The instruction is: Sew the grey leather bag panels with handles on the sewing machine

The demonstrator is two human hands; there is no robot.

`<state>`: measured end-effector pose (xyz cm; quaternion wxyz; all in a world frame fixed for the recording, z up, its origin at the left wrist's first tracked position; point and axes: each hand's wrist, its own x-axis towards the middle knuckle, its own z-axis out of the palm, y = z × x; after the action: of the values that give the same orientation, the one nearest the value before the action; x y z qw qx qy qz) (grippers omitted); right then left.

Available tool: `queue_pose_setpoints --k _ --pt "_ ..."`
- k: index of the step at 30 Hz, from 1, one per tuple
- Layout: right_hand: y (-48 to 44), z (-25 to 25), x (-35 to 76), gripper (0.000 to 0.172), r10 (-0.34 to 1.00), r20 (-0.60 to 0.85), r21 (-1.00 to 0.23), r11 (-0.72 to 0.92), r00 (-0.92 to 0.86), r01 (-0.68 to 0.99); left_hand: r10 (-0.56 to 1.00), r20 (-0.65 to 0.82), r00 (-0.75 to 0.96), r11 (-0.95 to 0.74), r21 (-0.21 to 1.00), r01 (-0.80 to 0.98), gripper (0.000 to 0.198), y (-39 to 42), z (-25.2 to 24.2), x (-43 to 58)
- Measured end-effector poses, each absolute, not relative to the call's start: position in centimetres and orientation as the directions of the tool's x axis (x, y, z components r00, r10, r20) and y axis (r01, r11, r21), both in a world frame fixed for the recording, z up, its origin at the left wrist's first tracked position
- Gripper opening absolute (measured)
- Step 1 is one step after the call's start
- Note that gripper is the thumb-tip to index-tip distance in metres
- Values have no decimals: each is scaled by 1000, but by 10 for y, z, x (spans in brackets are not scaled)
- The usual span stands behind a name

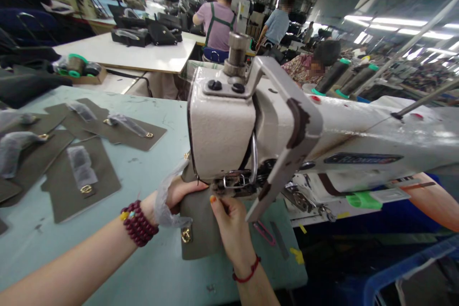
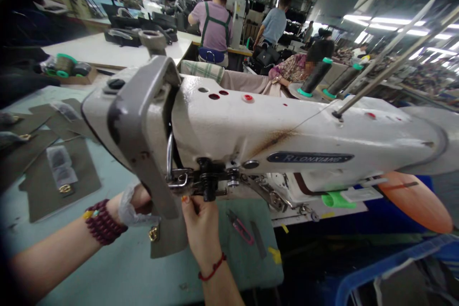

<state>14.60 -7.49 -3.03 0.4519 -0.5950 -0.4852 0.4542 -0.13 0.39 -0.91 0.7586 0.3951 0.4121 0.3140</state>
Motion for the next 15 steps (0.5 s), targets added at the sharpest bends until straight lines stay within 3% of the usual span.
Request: queue_pose_setpoints --k 9,15 --pt "-77 -9 157 38 994 -96 -945 -107 52 308 749 -448 488 572 809 -135 47 5 -19 -1" --pt "-80 -5 163 33 994 -104 -937 -106 24 333 863 -316 395 374 924 -79 52 -2 -16 2"
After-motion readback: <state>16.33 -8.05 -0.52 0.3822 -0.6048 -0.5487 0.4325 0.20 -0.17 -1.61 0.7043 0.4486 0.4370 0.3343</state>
